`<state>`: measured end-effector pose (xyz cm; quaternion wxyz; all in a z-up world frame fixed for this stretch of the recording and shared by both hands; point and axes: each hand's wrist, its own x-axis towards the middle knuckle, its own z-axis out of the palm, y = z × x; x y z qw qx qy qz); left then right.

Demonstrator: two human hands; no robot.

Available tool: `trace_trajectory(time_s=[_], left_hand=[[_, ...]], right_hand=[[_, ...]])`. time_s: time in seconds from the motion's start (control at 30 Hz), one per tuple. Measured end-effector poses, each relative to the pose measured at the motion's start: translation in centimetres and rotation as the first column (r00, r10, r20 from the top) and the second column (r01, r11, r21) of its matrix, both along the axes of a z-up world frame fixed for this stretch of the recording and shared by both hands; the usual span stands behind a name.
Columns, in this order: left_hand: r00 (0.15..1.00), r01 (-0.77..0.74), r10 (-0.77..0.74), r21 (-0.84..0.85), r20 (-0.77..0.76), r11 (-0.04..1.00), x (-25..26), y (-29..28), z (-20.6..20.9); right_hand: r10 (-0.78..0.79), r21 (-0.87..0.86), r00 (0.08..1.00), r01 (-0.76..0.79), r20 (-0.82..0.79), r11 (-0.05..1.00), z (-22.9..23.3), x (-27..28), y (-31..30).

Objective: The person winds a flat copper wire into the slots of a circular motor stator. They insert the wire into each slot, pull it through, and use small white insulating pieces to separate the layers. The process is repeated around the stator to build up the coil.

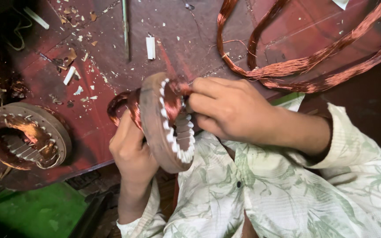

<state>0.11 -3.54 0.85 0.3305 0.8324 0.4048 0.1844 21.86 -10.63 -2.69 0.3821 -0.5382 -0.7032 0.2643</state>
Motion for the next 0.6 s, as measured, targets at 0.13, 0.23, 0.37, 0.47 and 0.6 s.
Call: trace_trajectory(time_s=[0.13, 0.23, 0.37, 0.47, 0.6], left_hand=[[0.999, 0.034, -0.034, -0.021, -0.008, 0.999, -0.5, 0.2, 0.3], [0.996, 0.087, -0.086, -0.022, 0.010, 0.996, -0.7, 0.7, 0.2], [0.991, 0.129, -0.126, 0.088, -0.041, 0.988, -0.9, 0.4, -0.8], [0.982, 0.187, -0.179, 0.150, -0.062, 0.971, -1.3, 0.2, -1.4], [0.984, 0.175, -0.177, 0.201, -0.007, 0.964, -1.7, 0.4, -2.0]], right_hand=[[-0.003, 0.003, 0.996, 0.004, -0.088, 1.000, 0.1, 0.6, -0.2], [-0.035, 0.012, 0.994, 0.036, -0.101, 0.999, 0.5, 0.5, -0.3], [-0.085, 0.017, 0.992, 0.087, -0.090, 0.996, 0.4, 0.1, -0.2], [-0.096, 0.001, 0.994, 0.097, -0.044, 0.995, 0.1, -0.1, -0.4], [-0.079, -0.010, 0.996, 0.078, -0.046, 0.997, 0.1, -0.1, -0.4]])
